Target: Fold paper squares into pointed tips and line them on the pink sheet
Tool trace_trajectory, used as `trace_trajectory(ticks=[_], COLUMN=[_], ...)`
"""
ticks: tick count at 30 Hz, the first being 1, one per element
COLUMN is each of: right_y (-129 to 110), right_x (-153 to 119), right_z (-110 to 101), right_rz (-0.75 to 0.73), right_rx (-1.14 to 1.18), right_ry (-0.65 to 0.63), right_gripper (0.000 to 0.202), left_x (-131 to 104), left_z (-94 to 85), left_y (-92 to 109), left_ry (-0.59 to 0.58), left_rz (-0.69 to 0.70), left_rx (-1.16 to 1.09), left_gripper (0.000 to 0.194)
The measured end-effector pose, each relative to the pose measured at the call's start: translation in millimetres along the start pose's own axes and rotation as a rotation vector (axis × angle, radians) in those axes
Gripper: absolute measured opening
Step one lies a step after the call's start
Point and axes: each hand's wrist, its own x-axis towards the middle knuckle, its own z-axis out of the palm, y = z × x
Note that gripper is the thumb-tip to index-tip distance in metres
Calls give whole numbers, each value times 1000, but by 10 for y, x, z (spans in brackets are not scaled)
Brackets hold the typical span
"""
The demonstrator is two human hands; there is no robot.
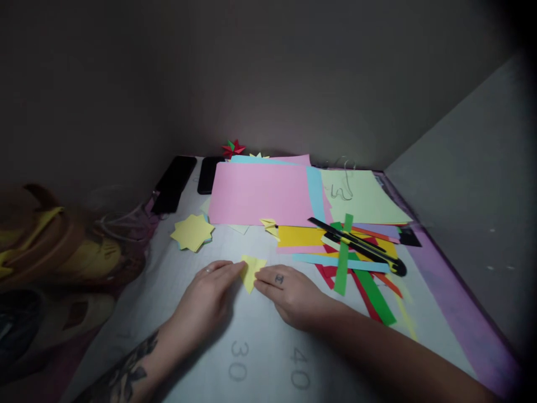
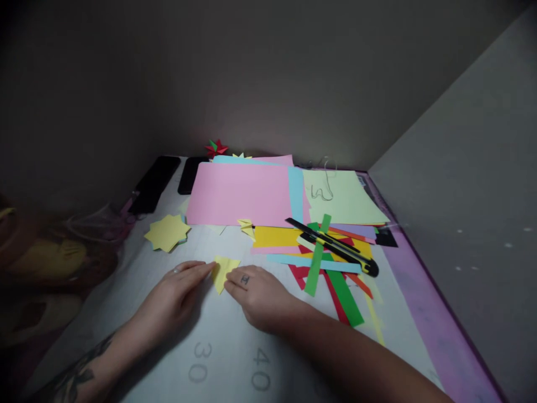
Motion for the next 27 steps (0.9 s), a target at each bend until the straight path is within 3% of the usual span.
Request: trace_trajectory(ticks=[6, 10, 14, 20, 27], right_y=[2, 6, 5, -20, -50], right_x=[24, 27, 38, 49, 49], right_z=[-43, -65, -59, -37, -124], right_rz=[23, 6, -4, 48, -24], right_rx=[27, 23, 48, 74, 20], right_ry=[-75, -109, -192, -306, -281], right_gripper=[40, 44, 51, 56, 47], left_x=[22, 26, 37, 57, 151], left_z=[-32, 2, 56, 80, -36], left_y=[-7, -18, -35, -127, -217], left_ry=[13, 12, 83, 59, 69], left_rz=[-138, -154, -72, 159, 182], left_rx=[-378, -508, -347, -163, 69], left_gripper=[43, 50, 53, 32, 15])
